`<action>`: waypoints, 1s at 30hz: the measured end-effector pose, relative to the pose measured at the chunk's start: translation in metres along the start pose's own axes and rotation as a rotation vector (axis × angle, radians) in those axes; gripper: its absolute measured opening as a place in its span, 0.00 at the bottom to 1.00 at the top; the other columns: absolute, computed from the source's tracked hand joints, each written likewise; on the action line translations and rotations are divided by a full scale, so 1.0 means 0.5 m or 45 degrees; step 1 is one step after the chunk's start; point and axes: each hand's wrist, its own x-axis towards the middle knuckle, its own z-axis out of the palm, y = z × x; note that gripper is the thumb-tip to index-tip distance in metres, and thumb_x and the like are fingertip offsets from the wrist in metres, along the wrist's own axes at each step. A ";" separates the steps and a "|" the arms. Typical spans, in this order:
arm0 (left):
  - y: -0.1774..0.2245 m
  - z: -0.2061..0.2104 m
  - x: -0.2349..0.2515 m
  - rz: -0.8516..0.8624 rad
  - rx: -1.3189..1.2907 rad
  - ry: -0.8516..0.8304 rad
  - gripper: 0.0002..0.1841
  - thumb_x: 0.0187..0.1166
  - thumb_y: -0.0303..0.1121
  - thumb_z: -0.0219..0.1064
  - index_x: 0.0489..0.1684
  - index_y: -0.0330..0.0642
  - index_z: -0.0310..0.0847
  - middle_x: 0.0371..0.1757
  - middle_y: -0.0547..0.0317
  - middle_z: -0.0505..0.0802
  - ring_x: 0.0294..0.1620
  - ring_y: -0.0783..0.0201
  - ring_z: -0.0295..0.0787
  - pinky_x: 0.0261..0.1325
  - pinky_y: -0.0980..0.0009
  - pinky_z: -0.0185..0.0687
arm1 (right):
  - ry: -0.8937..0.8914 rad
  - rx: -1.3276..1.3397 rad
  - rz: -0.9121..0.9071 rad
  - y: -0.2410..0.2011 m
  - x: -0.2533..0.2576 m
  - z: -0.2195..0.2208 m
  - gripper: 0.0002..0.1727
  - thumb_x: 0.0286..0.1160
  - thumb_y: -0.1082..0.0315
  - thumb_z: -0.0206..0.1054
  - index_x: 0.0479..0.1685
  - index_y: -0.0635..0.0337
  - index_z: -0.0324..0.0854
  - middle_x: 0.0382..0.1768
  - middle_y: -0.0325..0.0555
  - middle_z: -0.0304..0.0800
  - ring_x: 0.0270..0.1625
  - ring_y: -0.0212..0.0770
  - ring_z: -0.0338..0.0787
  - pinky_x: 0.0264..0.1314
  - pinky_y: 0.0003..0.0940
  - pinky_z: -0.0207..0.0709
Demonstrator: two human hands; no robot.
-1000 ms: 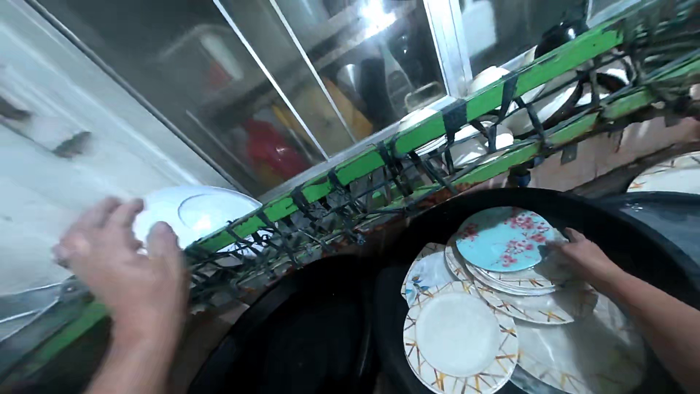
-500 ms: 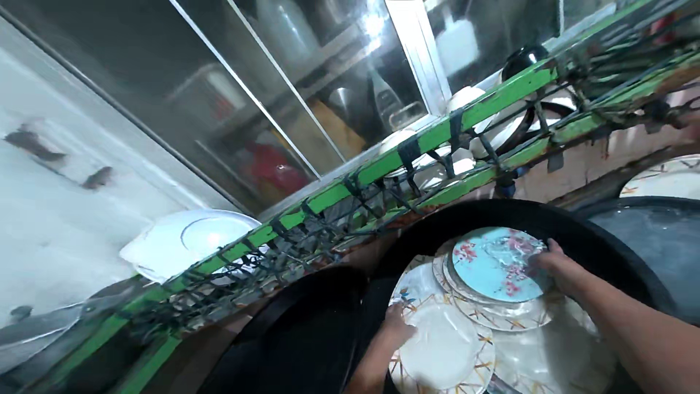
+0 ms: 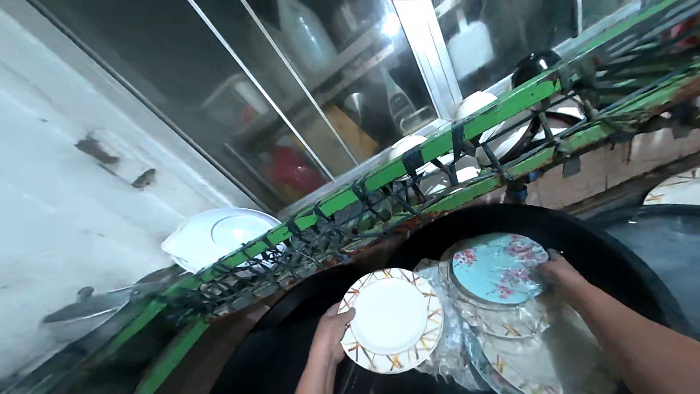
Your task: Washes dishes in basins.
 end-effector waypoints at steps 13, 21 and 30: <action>-0.055 0.390 0.100 -0.078 0.238 -0.382 0.24 0.80 0.27 0.67 0.75 0.31 0.73 0.67 0.33 0.85 0.66 0.43 0.83 0.66 0.45 0.80 | -0.075 0.207 0.024 -0.029 0.029 0.005 0.35 0.94 0.51 0.50 0.93 0.59 0.47 0.74 0.66 0.77 0.70 0.59 0.84 0.69 0.58 0.79; -0.053 0.487 0.151 -0.071 0.498 -0.552 0.34 0.83 0.48 0.68 0.81 0.32 0.67 0.77 0.32 0.78 0.79 0.41 0.74 0.78 0.42 0.70 | -0.181 0.009 0.107 -0.059 0.001 0.037 0.41 0.86 0.49 0.64 0.92 0.56 0.53 0.79 0.64 0.74 0.77 0.59 0.78 0.76 0.58 0.73; -0.073 0.419 0.114 -0.381 0.240 -0.611 0.27 0.83 0.42 0.66 0.77 0.39 0.70 0.58 0.42 0.85 0.50 0.52 0.84 0.47 0.56 0.82 | -0.185 -0.226 0.106 -0.057 0.000 0.037 0.40 0.85 0.56 0.67 0.93 0.54 0.53 0.81 0.66 0.71 0.79 0.63 0.75 0.76 0.63 0.71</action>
